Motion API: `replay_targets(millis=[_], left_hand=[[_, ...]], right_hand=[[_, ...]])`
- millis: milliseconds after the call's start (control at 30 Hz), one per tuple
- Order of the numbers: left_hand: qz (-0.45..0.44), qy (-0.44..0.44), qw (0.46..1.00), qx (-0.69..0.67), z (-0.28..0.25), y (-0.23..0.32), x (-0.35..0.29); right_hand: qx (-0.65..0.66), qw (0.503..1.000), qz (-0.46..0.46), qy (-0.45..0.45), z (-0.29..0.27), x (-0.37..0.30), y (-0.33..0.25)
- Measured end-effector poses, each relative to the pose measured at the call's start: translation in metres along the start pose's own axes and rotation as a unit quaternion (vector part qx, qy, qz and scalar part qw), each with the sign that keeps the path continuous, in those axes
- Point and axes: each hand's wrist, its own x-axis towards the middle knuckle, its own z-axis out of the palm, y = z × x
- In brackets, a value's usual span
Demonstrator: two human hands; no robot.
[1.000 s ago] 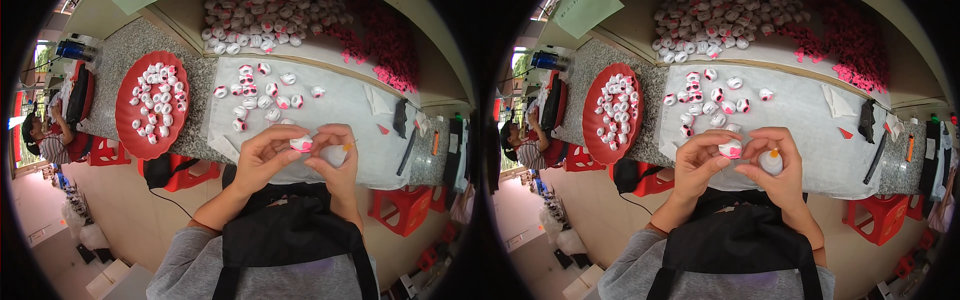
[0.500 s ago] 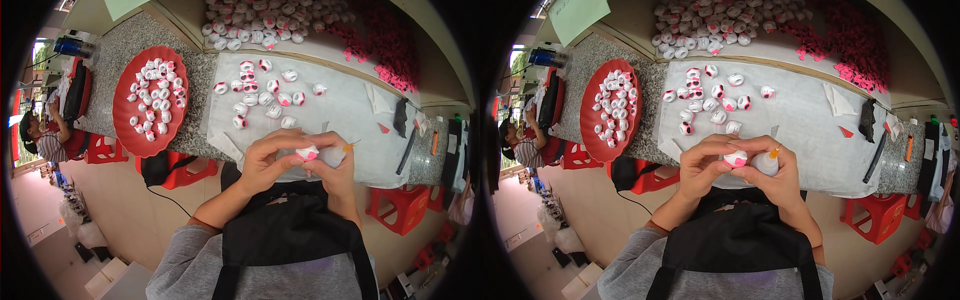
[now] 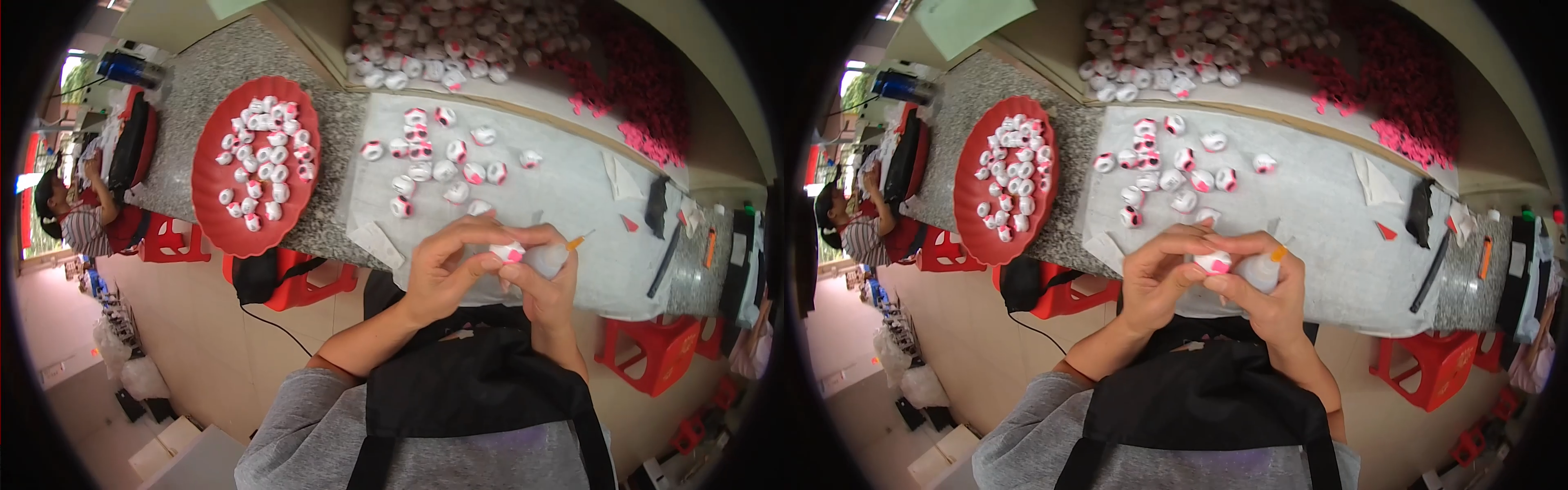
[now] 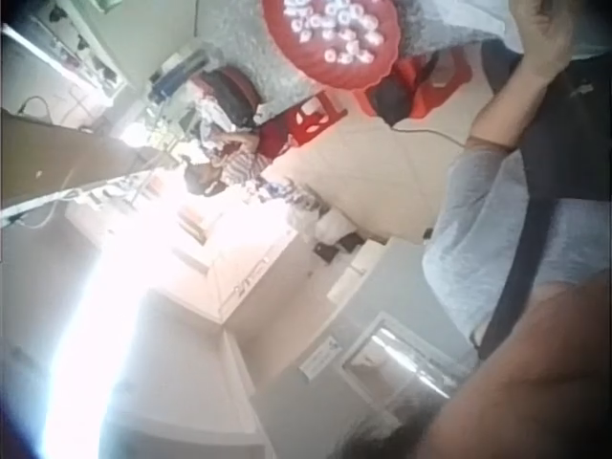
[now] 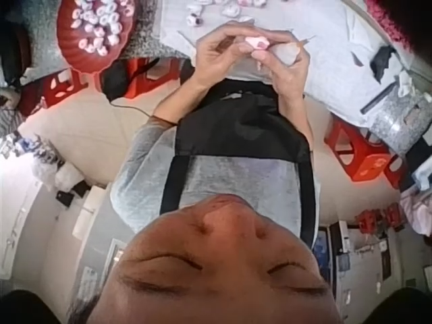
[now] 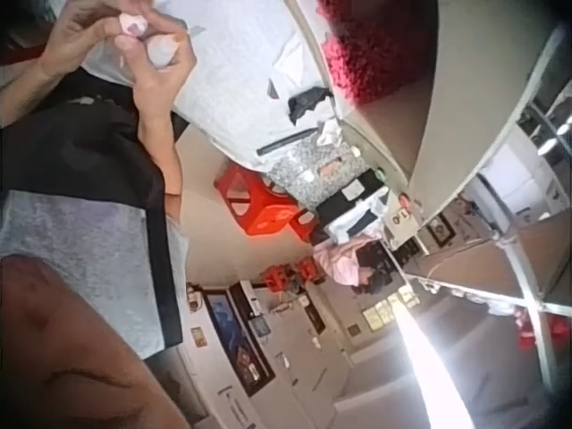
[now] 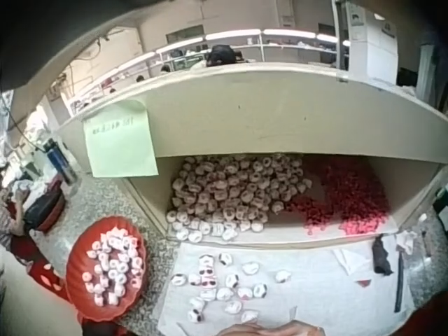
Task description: Apply glue and assemble small plastic toy figurine parts at a factory workstation.
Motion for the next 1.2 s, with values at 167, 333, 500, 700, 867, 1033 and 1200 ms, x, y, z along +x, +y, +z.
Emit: replay_targets(millis=[167, 333, 500, 700, 867, 1033, 1200], left_hand=[[-0.01, -0.026, 1.0, 0.011, 0.001, -0.009, 0.001], [0.011, -0.027, 0.999, 0.015, 0.004, -0.004, 0.004], [-0.082, -0.013, 0.992, -0.093, 0.001, 0.003, 0.003], [-0.103, -0.027, 0.991, -0.082, -0.007, -0.002, 0.007], [-0.123, -0.009, 0.988, -0.095, 0.001, -0.006, 0.004], [-0.107, -0.003, 0.992, -0.063, 0.004, -0.008, 0.002], [-0.096, -0.016, 0.995, -0.037, 0.003, -0.007, 0.002]], right_hand=[[0.002, 1.0, 0.013, 0.027, -0.009, -0.003, 0.004], [0.044, 0.999, -0.017, 0.019, -0.016, -0.005, 0.005], [0.056, 0.998, 0.015, 0.02, -0.007, 0.003, 0.005], [0.025, 0.999, 0.042, -0.003, -0.01, 0.01, -0.003], [0.003, 0.999, 0.05, 0.003, -0.014, 0.006, -0.005], [0.02, 0.999, 0.04, -0.003, -0.016, 0.003, -0.003], [0.035, 0.999, 0.032, -0.011, -0.016, 0.003, -0.002]])
